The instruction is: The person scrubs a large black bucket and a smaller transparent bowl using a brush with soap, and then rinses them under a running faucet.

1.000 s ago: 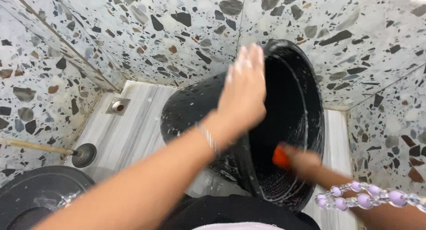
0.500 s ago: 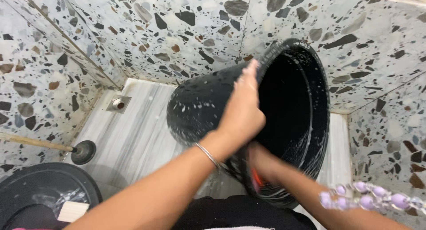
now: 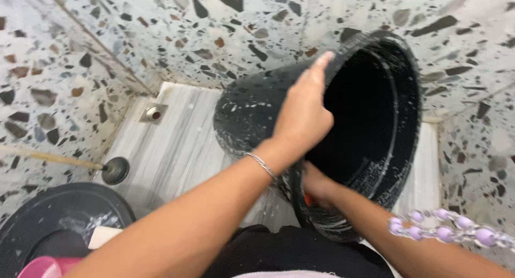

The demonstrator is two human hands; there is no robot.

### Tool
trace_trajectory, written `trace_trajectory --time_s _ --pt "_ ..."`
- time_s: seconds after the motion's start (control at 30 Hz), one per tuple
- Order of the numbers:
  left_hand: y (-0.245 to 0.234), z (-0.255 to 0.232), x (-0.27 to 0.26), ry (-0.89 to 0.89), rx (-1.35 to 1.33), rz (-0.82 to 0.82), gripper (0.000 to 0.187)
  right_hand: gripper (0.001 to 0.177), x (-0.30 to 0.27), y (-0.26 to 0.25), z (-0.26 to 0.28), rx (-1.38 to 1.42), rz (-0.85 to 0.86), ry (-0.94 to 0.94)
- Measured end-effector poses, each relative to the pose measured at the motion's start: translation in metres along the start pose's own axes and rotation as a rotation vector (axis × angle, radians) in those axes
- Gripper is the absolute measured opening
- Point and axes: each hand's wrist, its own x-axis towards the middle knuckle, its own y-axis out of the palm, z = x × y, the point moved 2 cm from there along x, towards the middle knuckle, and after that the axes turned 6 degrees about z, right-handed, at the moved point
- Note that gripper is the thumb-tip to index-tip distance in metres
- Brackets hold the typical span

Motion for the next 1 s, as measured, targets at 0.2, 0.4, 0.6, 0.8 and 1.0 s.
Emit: trace_trajectory --time_s 0.2,0.4,0.6,0.8,1.0 --pt "-0.041 0.027 0.032 0.096 0.054 0.005 0.084 0.063 -0.062 -0.065 0.022 -0.822 0.129 0.146" --pt "-0.050 0.017 0.036 -0.206 0.072 0.208 0.091 0.066 -0.059 -0.204 0.049 -1.849 -0.430 0.101" --pt "-0.047 0.028 0.020 0.132 0.064 -0.001 0.087 0.085 -0.049 -0.068 -0.002 -1.084 -0.119 0.252" --pt "-0.058 0.034 0.034 0.060 0.169 0.048 0.078 0.062 -0.029 0.019 0.060 0.418 0.141 -0.204" --pt "-0.071 0.039 0.044 0.077 0.136 0.141 0.080 0.067 -0.052 -0.130 0.047 -1.516 0.010 0.247"
